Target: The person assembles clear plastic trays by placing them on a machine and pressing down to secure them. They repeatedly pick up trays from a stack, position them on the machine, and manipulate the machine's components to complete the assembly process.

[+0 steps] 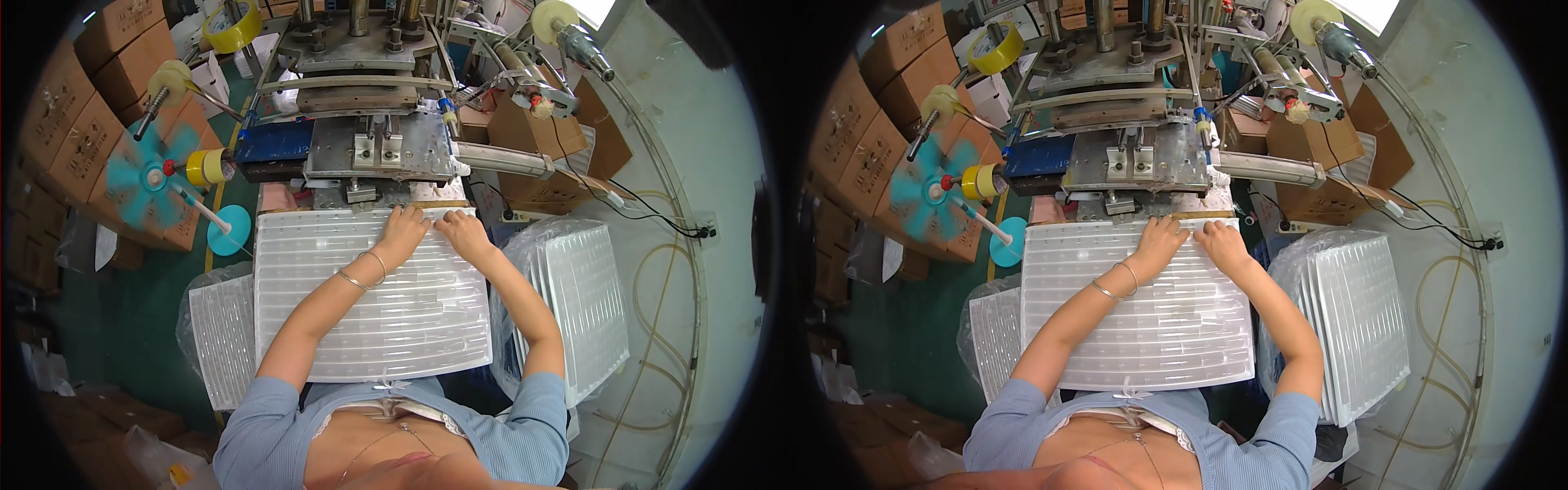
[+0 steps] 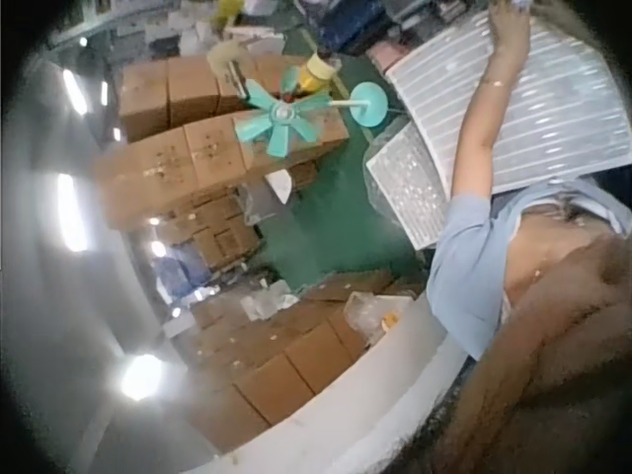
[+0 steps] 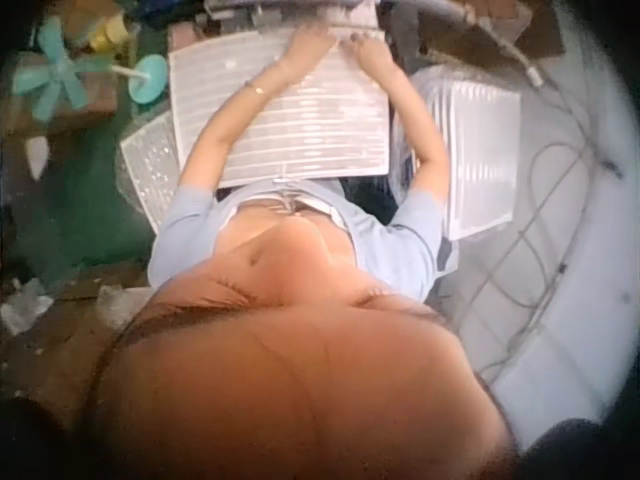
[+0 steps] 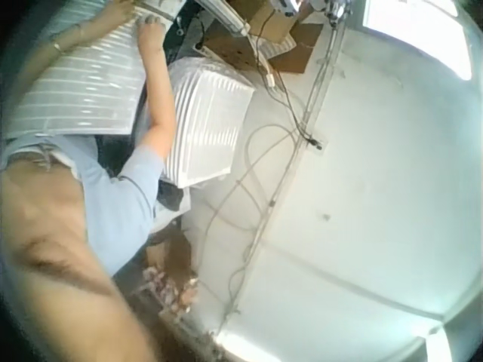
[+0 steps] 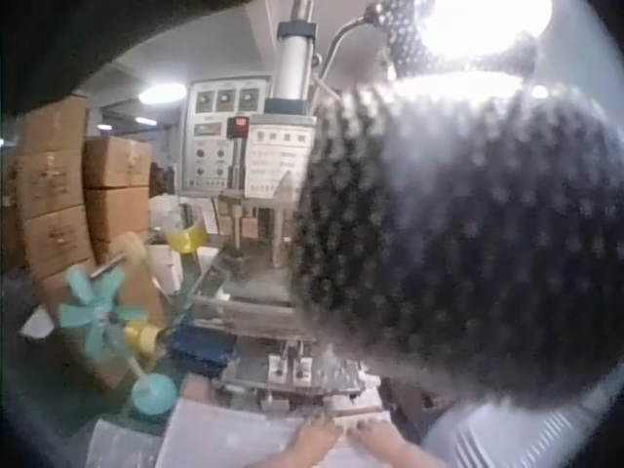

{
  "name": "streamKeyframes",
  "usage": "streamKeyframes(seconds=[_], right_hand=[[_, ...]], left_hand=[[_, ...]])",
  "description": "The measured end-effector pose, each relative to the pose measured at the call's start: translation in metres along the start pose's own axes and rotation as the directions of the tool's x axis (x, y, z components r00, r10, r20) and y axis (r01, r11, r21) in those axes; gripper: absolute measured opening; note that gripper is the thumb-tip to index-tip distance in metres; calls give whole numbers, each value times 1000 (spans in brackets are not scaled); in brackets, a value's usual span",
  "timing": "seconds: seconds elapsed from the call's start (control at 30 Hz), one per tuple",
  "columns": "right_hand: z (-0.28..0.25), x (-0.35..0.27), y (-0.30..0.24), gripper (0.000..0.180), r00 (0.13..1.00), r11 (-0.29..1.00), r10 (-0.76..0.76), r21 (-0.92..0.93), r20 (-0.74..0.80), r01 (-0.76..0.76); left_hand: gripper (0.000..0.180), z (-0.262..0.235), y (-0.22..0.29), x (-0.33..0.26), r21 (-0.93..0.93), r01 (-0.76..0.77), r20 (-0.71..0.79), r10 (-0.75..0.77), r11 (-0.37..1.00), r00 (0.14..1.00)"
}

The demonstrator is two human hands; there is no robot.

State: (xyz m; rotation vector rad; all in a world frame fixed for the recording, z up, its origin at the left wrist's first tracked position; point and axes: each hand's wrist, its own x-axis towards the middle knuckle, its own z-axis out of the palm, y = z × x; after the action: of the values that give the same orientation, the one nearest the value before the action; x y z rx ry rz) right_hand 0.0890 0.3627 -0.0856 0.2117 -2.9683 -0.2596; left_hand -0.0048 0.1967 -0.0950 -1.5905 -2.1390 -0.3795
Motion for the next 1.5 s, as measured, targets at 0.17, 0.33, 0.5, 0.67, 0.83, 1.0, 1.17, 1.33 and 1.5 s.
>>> streamKeyframes(seconds=[0.17,0.33,0.5,0.67,0.83,1.0,1.17,1.33,1.5], right_hand=[[-27,3,-7,20,920,817,364,524,-147,-240],[-26,11,5,26,832,581,550,751,-78,-313],[-47,24,-2,18,824,457,567,831,2,-316],[-80,36,-23,21,786,561,529,826,-320,-42],[-91,72,-36,24,737,656,499,754,-455,22],[-99,118,-48,24,666,768,476,641,-574,3],[-106,159,-47,21,601,910,347,413,-720,-30],[-98,183,-36,17,619,935,339,324,-709,-140],[-98,179,-32,28,705,894,385,430,-596,-124]], left_hand=[[18,-6,-8,-9,-128,137,-78,-148,982,986],[15,-45,-34,-6,-263,383,-249,-446,885,860],[22,-81,-58,-21,-329,476,-339,-572,816,747],[23,-109,-71,-11,-169,572,-495,-571,802,655],[31,-109,-106,43,123,500,-542,-364,857,758],[30,-107,-117,60,113,399,-446,-312,910,839],[28,-112,-94,26,-141,467,-504,-469,873,725],[24,-102,-60,-1,-276,381,-493,-470,882,732],[25,-78,-31,-9,-365,348,-366,-477,864,799]])
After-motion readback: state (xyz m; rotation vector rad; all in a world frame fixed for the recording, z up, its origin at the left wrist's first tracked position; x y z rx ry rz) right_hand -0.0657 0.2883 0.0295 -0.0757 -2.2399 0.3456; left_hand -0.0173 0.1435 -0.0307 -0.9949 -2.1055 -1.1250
